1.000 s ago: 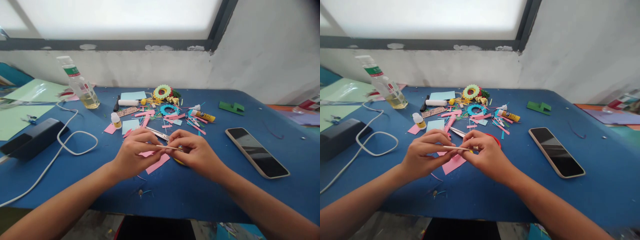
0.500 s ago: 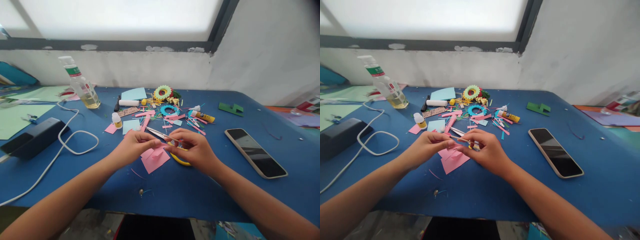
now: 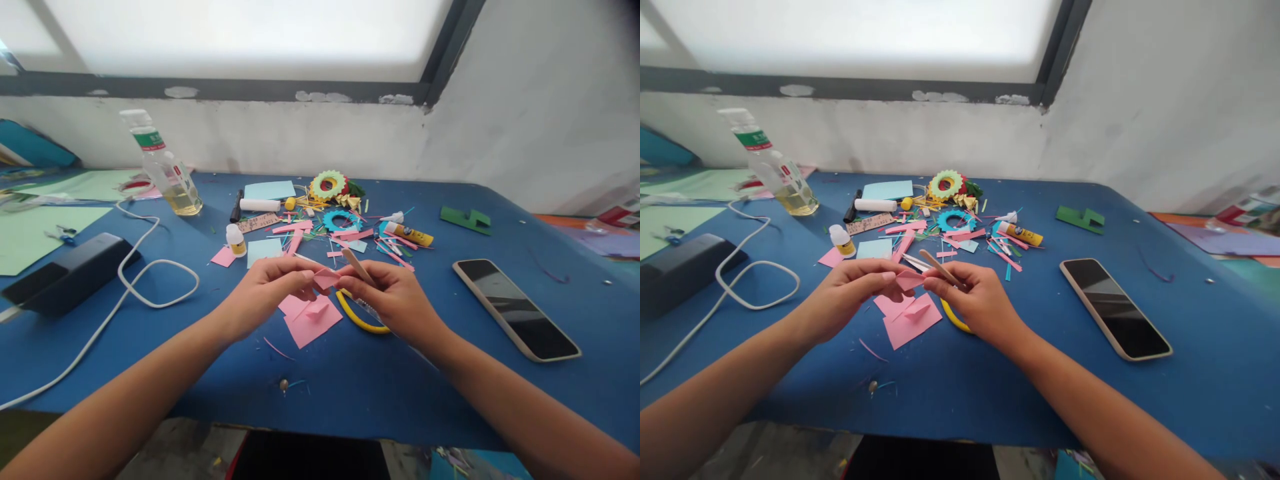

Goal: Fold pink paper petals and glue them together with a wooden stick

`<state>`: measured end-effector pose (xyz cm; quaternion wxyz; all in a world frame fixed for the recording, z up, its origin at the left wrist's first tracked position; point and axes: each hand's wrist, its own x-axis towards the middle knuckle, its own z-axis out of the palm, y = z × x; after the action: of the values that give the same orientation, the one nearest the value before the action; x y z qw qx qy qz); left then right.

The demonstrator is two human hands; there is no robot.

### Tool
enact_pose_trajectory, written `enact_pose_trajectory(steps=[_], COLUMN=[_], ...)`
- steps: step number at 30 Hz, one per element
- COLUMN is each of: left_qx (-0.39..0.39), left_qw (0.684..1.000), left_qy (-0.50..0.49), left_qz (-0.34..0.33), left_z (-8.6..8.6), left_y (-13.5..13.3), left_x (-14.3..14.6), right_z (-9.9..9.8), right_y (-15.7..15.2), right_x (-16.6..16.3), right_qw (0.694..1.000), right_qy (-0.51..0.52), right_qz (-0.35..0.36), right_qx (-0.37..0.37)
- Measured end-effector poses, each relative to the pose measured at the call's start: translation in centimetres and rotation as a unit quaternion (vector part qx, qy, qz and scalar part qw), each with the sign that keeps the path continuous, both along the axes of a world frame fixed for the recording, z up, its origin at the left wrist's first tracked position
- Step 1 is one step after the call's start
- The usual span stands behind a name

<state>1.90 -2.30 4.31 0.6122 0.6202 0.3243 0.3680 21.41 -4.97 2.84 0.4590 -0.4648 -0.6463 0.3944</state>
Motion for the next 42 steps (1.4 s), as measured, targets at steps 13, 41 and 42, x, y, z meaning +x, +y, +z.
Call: enact_pose_trajectory(steps=[13,41,42], left_qx=[0.226,0.155,0.128], left_qw=[0.964,0.984,0.988], left_qy=[0.130,0.085,0.074], left_qz=[0.057,0.032,0.035], left_z=[-0.6,0.0,0.0], left_y=[-0.8,-1.2,-1.2], left_x=[0.8,0.8,0.9], right_z=[-0.6,0.1,0.1], right_y=[-0.2,-1.1,-1.1], right_x=[-0.5,-1.0,-1.0], right_qw=[0.997,0.976,0.982], right_qy=[0.018,0.107,0.100], right_qz=[0.037,0.102,0.086], right_qx=[-0.064,-0.157,-0.137])
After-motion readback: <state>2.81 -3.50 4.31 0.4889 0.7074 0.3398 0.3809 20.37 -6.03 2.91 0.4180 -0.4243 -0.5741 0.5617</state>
